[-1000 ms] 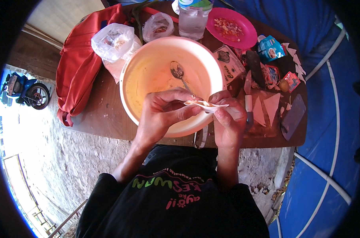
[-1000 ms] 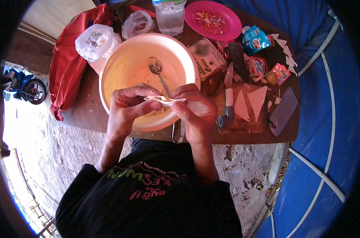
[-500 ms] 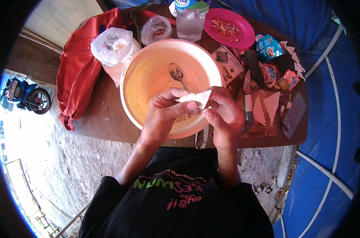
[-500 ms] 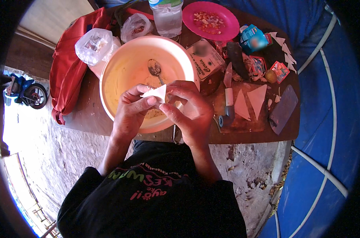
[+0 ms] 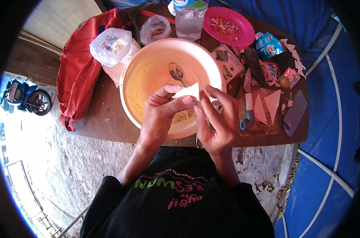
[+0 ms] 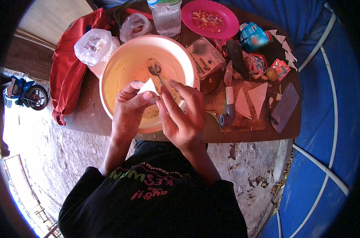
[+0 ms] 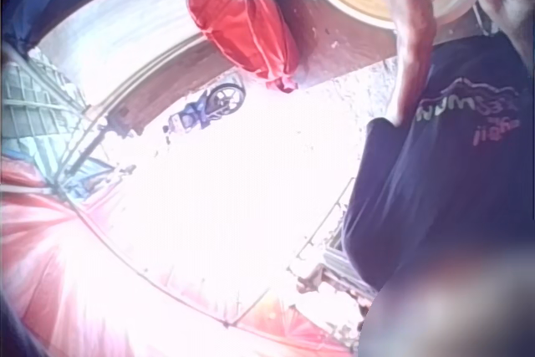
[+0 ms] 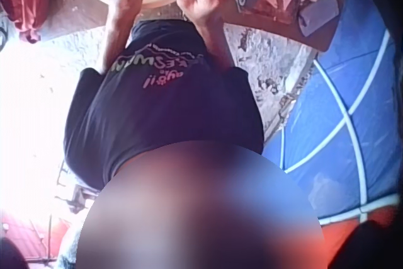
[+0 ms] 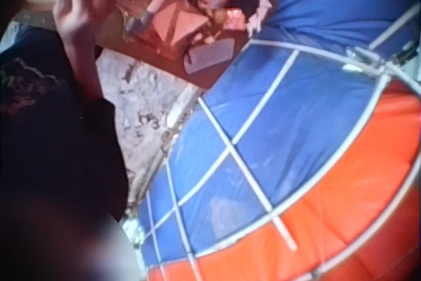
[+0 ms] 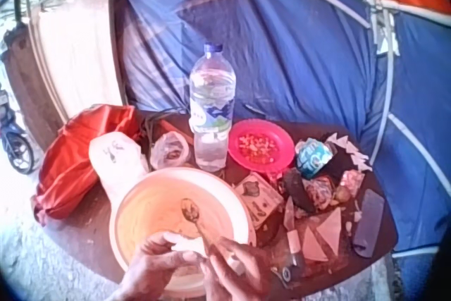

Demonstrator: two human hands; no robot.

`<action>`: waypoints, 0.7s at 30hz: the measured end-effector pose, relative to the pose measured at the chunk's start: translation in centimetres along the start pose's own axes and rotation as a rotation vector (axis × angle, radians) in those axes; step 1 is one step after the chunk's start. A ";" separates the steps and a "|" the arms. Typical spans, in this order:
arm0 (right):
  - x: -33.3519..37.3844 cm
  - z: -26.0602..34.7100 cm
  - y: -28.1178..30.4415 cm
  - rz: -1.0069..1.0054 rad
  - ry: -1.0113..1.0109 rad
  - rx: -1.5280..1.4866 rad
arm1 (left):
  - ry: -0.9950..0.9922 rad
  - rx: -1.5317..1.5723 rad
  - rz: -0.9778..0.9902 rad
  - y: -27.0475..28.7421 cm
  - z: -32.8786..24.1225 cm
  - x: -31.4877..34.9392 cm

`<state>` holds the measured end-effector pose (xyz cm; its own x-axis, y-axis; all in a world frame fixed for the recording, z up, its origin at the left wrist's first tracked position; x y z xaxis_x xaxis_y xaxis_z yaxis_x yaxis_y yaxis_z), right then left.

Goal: The person repeatedly scoops a yellowish mixture from a pink bowl with a spoon, places it onto small triangular wrappers, folds them into sealed packets, and sets them on the table. The person uses a knife to help spread and fold the mixture into the wrappers.

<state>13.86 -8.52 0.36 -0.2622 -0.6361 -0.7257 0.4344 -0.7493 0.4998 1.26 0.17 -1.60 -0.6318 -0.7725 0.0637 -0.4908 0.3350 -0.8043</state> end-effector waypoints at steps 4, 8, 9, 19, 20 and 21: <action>-0.3 -0.6 1.0 0.068 -0.053 -0.137 | -0.097 -0.342 0.037 -0.2 -1.3 0.2; -0.6 -1.2 2.0 0.181 -0.204 -0.475 | -0.142 -0.631 0.140 -1.1 -2.4 0.6; -0.6 -1.2 2.0 0.202 -0.209 -0.483 | -0.142 -0.723 0.149 -1.3 -2.6 0.6; -0.2 -1.6 1.7 0.156 -0.385 -0.715 | -0.096 -0.629 0.048 -1.2 -2.9 1.1; -0.1 -1.6 1.6 0.149 -0.443 -0.752 | -0.141 -0.668 0.055 -1.2 -2.9 1.2; 0.0 -1.6 1.7 0.159 -0.427 -0.757 | -0.184 -0.687 0.073 -1.2 -2.8 1.0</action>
<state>15.98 -9.46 0.49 -0.3840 -0.8502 -0.3603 0.9075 -0.4194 0.0226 -0.44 0.47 1.07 -0.5957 -0.7933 -0.1258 -0.7564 0.6067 -0.2444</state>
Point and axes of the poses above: each hand's wrist, its own x-axis away from the middle knuckle, its own y-axis out of the back of the hand, z = x × y, the point moved 2 cm from there along -x, towards the middle knuckle, and after that the axes turned 6 degrees about x, right-handed, at the moved point
